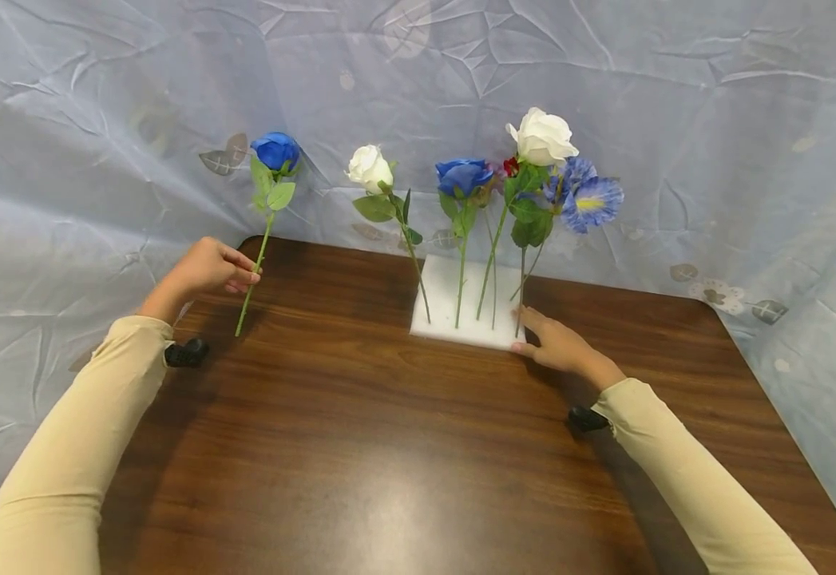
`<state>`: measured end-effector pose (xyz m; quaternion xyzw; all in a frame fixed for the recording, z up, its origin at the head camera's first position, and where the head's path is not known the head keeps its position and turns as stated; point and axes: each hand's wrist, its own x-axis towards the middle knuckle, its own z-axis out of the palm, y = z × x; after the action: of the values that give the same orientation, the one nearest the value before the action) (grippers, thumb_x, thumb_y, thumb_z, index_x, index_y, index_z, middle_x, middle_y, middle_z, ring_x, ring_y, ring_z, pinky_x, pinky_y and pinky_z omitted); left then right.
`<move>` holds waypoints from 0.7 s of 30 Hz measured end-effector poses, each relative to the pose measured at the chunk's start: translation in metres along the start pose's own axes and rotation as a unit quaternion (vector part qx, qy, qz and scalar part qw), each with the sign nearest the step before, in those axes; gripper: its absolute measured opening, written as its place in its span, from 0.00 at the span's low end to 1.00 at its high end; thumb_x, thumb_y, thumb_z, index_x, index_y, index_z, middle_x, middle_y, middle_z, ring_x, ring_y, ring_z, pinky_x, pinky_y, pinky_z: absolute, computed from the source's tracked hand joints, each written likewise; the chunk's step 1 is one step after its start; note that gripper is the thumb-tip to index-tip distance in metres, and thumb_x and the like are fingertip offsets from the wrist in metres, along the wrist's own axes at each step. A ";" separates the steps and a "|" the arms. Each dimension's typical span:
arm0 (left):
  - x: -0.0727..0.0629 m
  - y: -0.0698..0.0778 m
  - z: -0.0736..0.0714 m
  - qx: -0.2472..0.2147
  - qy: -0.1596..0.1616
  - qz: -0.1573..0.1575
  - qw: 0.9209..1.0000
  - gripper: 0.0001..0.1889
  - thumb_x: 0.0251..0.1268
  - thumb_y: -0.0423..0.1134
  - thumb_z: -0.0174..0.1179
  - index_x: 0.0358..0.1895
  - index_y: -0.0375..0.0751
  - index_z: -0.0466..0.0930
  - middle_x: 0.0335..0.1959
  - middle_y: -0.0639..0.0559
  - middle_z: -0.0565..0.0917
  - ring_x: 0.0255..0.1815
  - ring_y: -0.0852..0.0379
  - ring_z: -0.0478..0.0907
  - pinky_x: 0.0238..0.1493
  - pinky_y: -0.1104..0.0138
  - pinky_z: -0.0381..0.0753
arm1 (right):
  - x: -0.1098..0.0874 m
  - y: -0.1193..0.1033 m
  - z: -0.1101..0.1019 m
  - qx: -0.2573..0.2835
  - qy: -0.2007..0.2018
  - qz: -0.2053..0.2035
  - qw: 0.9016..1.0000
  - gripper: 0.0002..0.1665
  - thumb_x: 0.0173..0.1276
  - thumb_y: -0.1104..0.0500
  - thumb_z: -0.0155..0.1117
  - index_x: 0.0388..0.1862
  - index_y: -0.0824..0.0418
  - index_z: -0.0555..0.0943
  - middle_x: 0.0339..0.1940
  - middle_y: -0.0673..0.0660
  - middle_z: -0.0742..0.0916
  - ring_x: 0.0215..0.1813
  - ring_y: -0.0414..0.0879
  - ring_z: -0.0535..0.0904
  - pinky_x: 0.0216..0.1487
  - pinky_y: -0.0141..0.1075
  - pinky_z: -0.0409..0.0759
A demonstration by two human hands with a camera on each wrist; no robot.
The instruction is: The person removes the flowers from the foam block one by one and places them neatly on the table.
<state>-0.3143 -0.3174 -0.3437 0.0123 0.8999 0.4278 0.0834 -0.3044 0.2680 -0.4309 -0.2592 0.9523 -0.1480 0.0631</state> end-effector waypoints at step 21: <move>-0.007 -0.036 -0.019 0.001 -0.088 -0.064 0.994 0.19 0.70 0.29 0.63 0.54 0.12 0.77 0.28 0.52 0.91 0.27 0.59 0.88 0.35 0.65 0.90 | 0.000 0.002 0.001 -0.008 0.003 -0.008 1.000 0.46 0.76 0.45 0.61 0.81 0.67 0.57 0.81 0.74 0.60 0.80 0.71 0.58 0.75 0.66 0.62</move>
<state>-0.3089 -0.3555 -0.3586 -0.0077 0.8883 0.4182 0.1895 -0.3052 0.2694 -0.4324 -0.2666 0.9516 -0.1421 0.0569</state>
